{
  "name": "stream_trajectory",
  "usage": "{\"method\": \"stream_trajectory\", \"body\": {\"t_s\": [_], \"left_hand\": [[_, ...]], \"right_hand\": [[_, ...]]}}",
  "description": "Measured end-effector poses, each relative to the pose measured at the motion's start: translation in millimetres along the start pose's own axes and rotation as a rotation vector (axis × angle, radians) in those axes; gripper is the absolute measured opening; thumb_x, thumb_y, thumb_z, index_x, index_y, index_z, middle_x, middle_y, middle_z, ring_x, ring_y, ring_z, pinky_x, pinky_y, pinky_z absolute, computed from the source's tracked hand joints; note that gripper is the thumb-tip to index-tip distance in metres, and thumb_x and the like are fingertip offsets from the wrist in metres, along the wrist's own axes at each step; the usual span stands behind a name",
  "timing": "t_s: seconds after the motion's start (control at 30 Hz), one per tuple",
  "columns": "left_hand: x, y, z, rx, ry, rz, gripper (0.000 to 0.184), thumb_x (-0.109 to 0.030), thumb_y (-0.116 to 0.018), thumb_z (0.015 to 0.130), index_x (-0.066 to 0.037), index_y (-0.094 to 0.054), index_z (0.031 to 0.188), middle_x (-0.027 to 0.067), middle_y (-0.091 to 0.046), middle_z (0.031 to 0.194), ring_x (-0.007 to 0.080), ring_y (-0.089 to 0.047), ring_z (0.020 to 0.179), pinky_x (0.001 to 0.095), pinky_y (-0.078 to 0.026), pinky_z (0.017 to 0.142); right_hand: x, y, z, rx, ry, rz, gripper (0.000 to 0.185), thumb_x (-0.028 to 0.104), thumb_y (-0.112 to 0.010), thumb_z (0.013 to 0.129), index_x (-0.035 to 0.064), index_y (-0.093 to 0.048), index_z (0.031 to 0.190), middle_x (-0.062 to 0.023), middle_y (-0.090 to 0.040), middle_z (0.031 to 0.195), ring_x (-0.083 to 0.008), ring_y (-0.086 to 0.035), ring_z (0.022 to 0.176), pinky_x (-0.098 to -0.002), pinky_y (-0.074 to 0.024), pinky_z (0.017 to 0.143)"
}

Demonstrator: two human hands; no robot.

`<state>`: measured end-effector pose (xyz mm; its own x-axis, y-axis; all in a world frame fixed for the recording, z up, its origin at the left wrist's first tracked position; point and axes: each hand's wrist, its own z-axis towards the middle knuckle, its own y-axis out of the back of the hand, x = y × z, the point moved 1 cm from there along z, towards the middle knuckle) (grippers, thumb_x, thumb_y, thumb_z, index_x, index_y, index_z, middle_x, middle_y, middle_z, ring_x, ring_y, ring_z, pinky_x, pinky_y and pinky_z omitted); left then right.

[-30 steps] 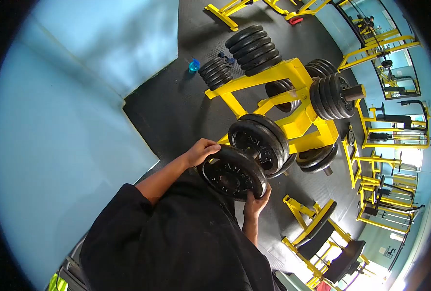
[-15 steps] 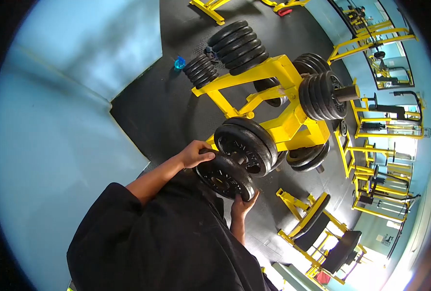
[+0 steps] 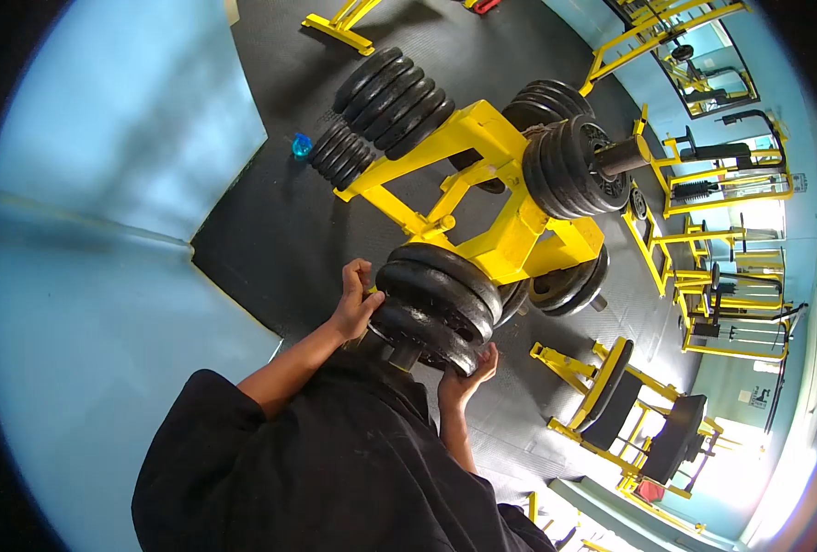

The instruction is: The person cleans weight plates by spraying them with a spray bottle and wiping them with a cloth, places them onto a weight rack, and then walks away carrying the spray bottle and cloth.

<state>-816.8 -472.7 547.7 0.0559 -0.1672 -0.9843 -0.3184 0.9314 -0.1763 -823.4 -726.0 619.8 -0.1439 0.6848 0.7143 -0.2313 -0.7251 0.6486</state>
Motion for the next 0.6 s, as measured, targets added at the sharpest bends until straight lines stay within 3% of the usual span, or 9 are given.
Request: {"method": "stream_trajectory", "body": {"t_s": [0.03,0.07,0.13,0.23,0.37,0.43,0.6], "left_hand": [[-3,-2,2,-0.028,-0.005,0.030,0.073,-0.035,-0.061,0.088,-0.005,-0.022,0.141,0.0138,-0.031,0.130,0.0218,-0.036,0.116,0.0379,-0.034,0.100],[-7,-2,6,-0.019,-0.001,0.027,0.073,-0.035,-0.061,0.088,-0.005,-0.022,0.141,0.0138,-0.031,0.130,0.0218,-0.036,0.116,0.0379,-0.034,0.100],[-19,-3,17,-0.036,-0.123,0.240,0.077,-0.036,-0.061,0.087,-0.003,-0.021,0.144,0.0152,-0.026,0.138,0.0273,-0.030,0.127,0.0417,-0.026,0.109],[-22,-8,28,-0.021,-0.160,0.216,0.080,-0.038,-0.062,0.086,0.000,-0.020,0.144,0.0163,-0.025,0.142,0.0288,-0.024,0.135,0.0425,-0.019,0.113],[-21,-11,36,-0.029,-0.172,0.209,0.078,-0.040,-0.061,0.086,-0.001,-0.024,0.144,0.0159,-0.028,0.142,0.0285,-0.026,0.136,0.0420,-0.021,0.112],[-20,-11,36,0.044,-0.023,0.044,0.073,-0.043,-0.061,0.087,-0.002,-0.032,0.141,0.0150,-0.036,0.137,0.0276,-0.033,0.132,0.0397,-0.025,0.110],[-15,-10,38,0.073,-0.049,-0.040,0.067,-0.048,-0.059,0.088,-0.003,-0.042,0.134,0.0137,-0.042,0.132,0.0247,-0.039,0.128,0.0361,-0.030,0.106]], "right_hand": [[5,-1,2,-0.027,-0.030,0.066,0.088,-0.012,-0.059,0.067,0.0088,-0.027,0.146,-0.0152,-0.038,0.135,-0.0325,-0.036,0.128,-0.0408,-0.0302,0.110],[4,-1,4,-0.032,-0.036,0.060,0.088,-0.012,-0.059,0.067,0.0088,-0.027,0.146,-0.0152,-0.038,0.135,-0.0325,-0.036,0.128,-0.0408,-0.0302,0.110],[3,-2,8,0.045,-0.128,0.207,0.103,-0.015,-0.056,0.064,0.0115,-0.013,0.154,-0.0174,-0.028,0.149,-0.0334,-0.027,0.140,-0.0435,-0.0233,0.116],[-7,-4,17,0.111,-0.075,0.278,0.105,-0.016,-0.054,0.063,0.0114,-0.011,0.154,-0.0189,-0.018,0.155,-0.0330,-0.021,0.144,-0.0442,-0.0216,0.116],[-8,-7,27,0.117,-0.043,0.279,0.106,-0.016,-0.057,0.064,0.0112,-0.010,0.154,-0.0183,-0.025,0.151,-0.0313,-0.030,0.140,-0.0429,-0.0264,0.114],[-12,-10,30,0.203,-0.153,0.572,0.104,-0.016,-0.061,0.066,0.0101,-0.012,0.154,-0.0161,-0.032,0.147,-0.0282,-0.038,0.134,-0.0394,-0.0319,0.110],[-1,-11,37,0.179,-0.064,0.461,0.100,-0.013,-0.067,0.069,0.0063,-0.016,0.152,-0.0146,-0.039,0.141,-0.0262,-0.043,0.128,-0.0359,-0.0348,0.108]]}}
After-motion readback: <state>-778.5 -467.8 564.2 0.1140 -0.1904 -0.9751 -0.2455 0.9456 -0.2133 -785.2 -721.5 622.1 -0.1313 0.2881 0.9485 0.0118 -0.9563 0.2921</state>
